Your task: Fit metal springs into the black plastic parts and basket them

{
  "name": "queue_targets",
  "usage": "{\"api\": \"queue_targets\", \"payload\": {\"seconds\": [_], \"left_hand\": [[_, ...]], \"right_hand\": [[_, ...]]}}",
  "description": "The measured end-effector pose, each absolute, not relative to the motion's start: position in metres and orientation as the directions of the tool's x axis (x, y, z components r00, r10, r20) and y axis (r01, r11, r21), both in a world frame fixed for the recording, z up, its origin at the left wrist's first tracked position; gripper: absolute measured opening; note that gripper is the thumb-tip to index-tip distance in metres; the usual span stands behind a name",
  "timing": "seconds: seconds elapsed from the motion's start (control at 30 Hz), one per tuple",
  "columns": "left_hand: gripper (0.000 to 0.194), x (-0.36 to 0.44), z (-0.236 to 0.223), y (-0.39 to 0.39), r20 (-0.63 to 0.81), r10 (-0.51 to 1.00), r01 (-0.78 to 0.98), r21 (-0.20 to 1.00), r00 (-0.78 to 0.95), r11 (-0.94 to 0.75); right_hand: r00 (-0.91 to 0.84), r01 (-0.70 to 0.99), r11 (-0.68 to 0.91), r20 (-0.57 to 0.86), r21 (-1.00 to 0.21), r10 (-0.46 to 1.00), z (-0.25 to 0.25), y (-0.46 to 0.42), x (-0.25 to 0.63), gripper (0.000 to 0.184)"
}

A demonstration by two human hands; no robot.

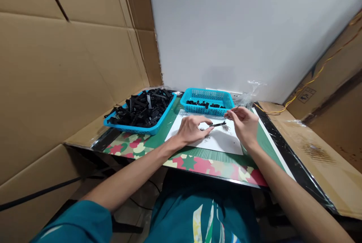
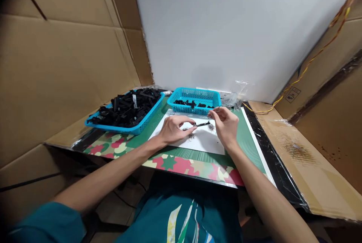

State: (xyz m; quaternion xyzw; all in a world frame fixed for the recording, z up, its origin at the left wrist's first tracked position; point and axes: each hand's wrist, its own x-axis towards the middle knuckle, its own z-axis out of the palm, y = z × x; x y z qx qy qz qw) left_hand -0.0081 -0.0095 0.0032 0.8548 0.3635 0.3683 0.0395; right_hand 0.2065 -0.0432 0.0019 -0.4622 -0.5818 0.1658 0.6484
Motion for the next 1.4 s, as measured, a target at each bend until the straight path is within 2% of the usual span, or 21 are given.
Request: {"api": "queue_targets", "payload": {"seconds": [0.1,0.23,0.3,0.47,0.77,0.87,1.07,1.27,1.4], "left_hand": [[0.024,-0.02,0.029,-0.001,0.668,0.679,0.682,0.344,0.305,-0.645],[0.023,-0.032,0.069,0.023,0.669,0.735,0.852,0.316,0.113,-0.418],[0.021,-0.033,0.08,0.037,0.64,0.758,0.902,0.246,0.124,-0.355],[0.02,-0.027,0.079,0.061,0.555,0.795,0.907,0.158,0.246,-0.391],[0.027,-0.021,0.06,0.069,0.472,0.793,0.864,0.117,0.386,-0.49],[0.025,-0.021,0.059,0.067,0.45,0.793,0.856,0.109,0.41,-0.505],[0.023,-0.017,0.055,0.066,0.379,0.801,0.837,0.108,0.464,-0.536],[0.036,-0.034,0.085,0.075,0.351,0.849,0.888,0.088,0.396,-0.451],[0.031,-0.074,0.126,0.085,0.332,0.899,0.951,0.025,0.284,-0.309]], "right_hand": [[0.368,0.292,0.529,0.605,-0.796,0.707,0.004,-0.038,0.223,0.025],[0.327,0.311,0.535,0.617,-0.785,0.716,0.0,-0.031,0.231,0.027],[0.284,0.333,0.534,0.623,-0.777,0.729,-0.002,-0.03,0.23,0.029],[0.229,0.395,0.507,0.616,-0.766,0.753,-0.003,-0.031,0.232,0.029],[0.194,0.477,0.455,0.596,-0.752,0.779,-0.006,-0.028,0.244,0.031],[0.158,0.495,0.451,0.588,-0.743,0.794,-0.007,-0.026,0.247,0.032],[0.09,0.545,0.442,0.574,-0.712,0.814,-0.005,-0.026,0.249,0.023],[0.079,0.649,0.359,0.529,-0.671,0.845,-0.004,-0.022,0.26,0.025],[0.072,0.723,0.268,0.455,-0.637,0.887,-0.012,-0.015,0.271,0.027]]}}
